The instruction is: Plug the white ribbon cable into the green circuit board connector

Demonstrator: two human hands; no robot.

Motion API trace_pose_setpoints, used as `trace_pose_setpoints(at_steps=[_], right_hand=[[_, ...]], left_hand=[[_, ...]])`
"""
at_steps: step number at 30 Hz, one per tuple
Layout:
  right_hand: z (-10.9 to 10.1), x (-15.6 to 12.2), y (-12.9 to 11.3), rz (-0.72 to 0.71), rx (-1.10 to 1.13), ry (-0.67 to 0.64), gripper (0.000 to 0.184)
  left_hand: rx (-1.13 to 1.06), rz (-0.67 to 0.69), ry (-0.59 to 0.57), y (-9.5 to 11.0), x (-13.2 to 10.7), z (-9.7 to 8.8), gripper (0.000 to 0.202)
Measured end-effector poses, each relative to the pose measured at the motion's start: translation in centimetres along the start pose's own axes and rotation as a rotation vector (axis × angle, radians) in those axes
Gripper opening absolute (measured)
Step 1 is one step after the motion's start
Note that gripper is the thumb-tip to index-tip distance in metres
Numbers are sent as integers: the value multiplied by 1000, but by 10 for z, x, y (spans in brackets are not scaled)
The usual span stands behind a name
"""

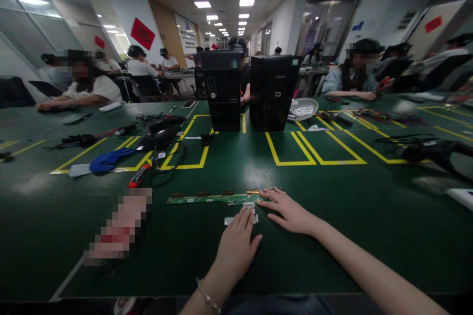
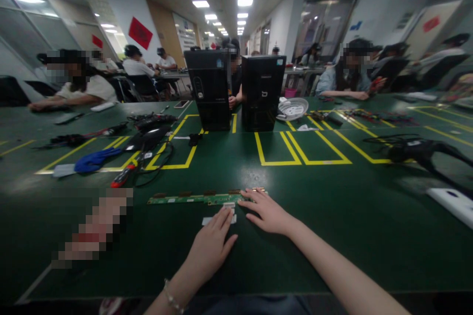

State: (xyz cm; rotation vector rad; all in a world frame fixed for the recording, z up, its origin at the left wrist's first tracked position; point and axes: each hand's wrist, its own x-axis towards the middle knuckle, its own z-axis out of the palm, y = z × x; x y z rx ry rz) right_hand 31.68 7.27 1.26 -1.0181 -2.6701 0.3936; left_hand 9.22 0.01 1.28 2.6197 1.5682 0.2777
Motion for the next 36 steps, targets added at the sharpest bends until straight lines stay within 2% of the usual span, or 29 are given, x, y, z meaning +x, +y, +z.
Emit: trace_pose_setpoints(at_steps=[3,13,19,25,36], right_hand=[[0,0,-1,8,-6,-9,46],[1,0,0,-4,8,8,46],[0,0,-2,8,4,9,46],[0,-1,-2,22,7,0,48],[1,-1,-1,20,11,-4,48]], left_hand=[[2,-18,-4,3,0,3,54],[-5,-56,108,9,1,20,52],[24,-78,100,14,0,22,56],[21,-93,70,16,2,18,57],[-66,-47,13,4,1,2,55]])
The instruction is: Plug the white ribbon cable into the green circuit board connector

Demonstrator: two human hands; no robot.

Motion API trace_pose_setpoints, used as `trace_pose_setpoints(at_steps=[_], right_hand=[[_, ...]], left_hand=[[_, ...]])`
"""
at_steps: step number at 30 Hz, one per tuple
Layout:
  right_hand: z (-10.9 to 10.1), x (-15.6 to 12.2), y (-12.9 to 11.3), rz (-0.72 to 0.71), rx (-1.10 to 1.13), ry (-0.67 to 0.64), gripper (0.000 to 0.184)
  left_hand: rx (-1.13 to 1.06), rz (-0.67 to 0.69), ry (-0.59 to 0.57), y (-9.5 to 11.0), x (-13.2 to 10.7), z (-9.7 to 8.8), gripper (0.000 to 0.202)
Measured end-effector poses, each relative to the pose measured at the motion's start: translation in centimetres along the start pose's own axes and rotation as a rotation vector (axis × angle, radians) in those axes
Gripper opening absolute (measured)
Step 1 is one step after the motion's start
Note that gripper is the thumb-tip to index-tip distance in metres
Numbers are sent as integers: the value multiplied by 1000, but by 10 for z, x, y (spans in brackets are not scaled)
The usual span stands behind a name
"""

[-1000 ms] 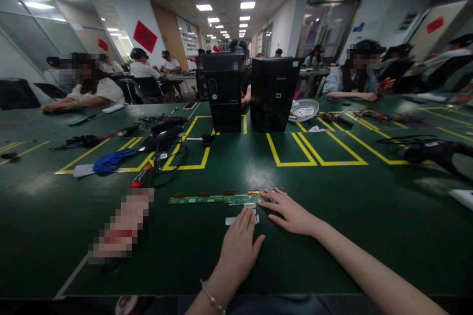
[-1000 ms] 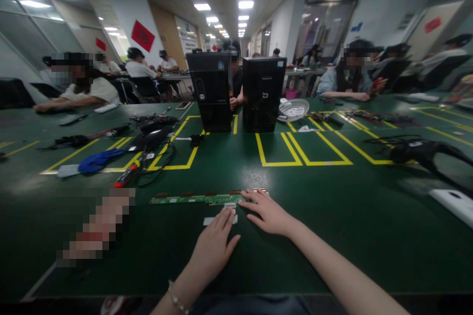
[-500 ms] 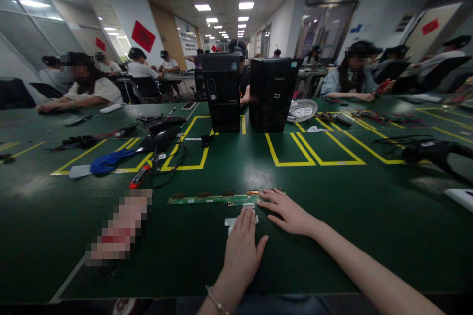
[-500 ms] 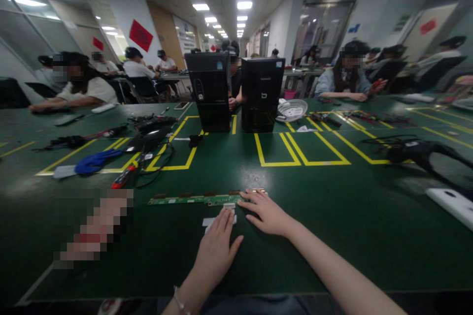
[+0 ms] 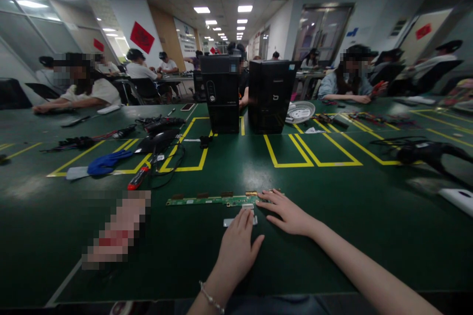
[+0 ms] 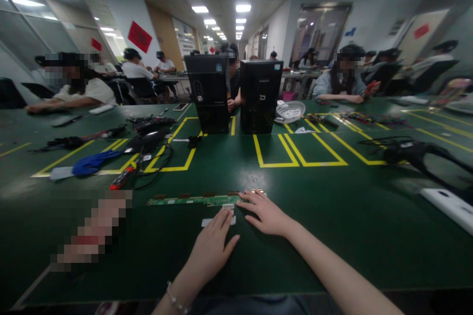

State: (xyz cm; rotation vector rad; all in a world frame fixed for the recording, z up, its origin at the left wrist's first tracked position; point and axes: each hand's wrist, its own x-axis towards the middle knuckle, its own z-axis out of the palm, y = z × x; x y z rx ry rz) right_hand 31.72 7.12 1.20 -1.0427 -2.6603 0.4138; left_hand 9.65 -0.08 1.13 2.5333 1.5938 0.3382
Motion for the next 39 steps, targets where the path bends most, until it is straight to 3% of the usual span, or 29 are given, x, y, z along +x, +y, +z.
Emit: trace_pose_setpoints(at_steps=[18,23,28,33,39], right_hand=[[-1,1,-1,-2,-26,-3,49],[-3,1,-4,-11,-37,15,49],[-1,7,-14,-17,-65,130,38],[0,14,-28,-94,-33,33,45],[-2,16,-30,-91,6,-50,51]], left_hand=[[-124,86,67,-17,-2,-11,45],[-48,81,210,-45,-11,-24,39],[-49,-13,289,-85,-37,-18,36],[-141,-25,322,-98,-51,-10,33],[-108,-37,324,-93,-44,-11,31]])
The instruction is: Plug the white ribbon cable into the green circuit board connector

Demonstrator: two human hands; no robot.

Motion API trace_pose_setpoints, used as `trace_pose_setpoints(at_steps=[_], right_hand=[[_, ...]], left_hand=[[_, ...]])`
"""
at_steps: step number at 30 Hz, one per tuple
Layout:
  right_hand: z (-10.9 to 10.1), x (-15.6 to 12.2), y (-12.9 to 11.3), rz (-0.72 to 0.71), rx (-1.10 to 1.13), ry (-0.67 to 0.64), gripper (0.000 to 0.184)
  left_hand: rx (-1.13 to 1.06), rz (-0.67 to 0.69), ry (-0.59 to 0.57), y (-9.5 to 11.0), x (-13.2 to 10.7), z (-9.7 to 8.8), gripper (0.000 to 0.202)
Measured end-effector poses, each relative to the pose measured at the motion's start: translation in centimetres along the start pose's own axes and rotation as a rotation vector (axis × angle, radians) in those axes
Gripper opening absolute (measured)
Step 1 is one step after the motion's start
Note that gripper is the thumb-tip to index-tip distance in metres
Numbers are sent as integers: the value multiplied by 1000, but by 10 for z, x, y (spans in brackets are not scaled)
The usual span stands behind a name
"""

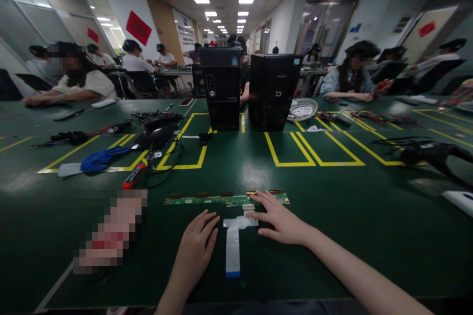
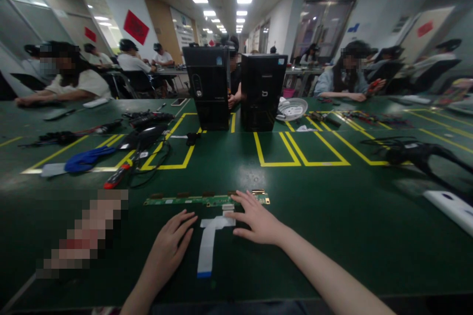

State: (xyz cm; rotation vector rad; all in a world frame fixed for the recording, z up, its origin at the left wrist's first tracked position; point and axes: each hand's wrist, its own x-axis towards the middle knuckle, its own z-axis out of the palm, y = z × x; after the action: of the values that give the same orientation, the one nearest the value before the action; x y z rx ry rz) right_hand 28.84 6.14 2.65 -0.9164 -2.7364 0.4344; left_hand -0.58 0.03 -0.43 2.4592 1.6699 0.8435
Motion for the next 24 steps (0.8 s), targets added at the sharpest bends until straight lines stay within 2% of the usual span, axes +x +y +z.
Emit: trace_pose_setpoints(at_steps=[8,14,18,24], right_hand=[[0,-4,-3,53,12,-75,56],[2,-17,-6,101,-37,-43,58],[10,-40,-7,262,-141,14,56],[23,-88,0,558,-307,128,56]], left_hand=[[22,-43,-37,2,1,2,32],[32,-15,-21,2,0,3,31],[42,-6,-19,2,0,3,31],[55,-20,-22,3,0,4,32]])
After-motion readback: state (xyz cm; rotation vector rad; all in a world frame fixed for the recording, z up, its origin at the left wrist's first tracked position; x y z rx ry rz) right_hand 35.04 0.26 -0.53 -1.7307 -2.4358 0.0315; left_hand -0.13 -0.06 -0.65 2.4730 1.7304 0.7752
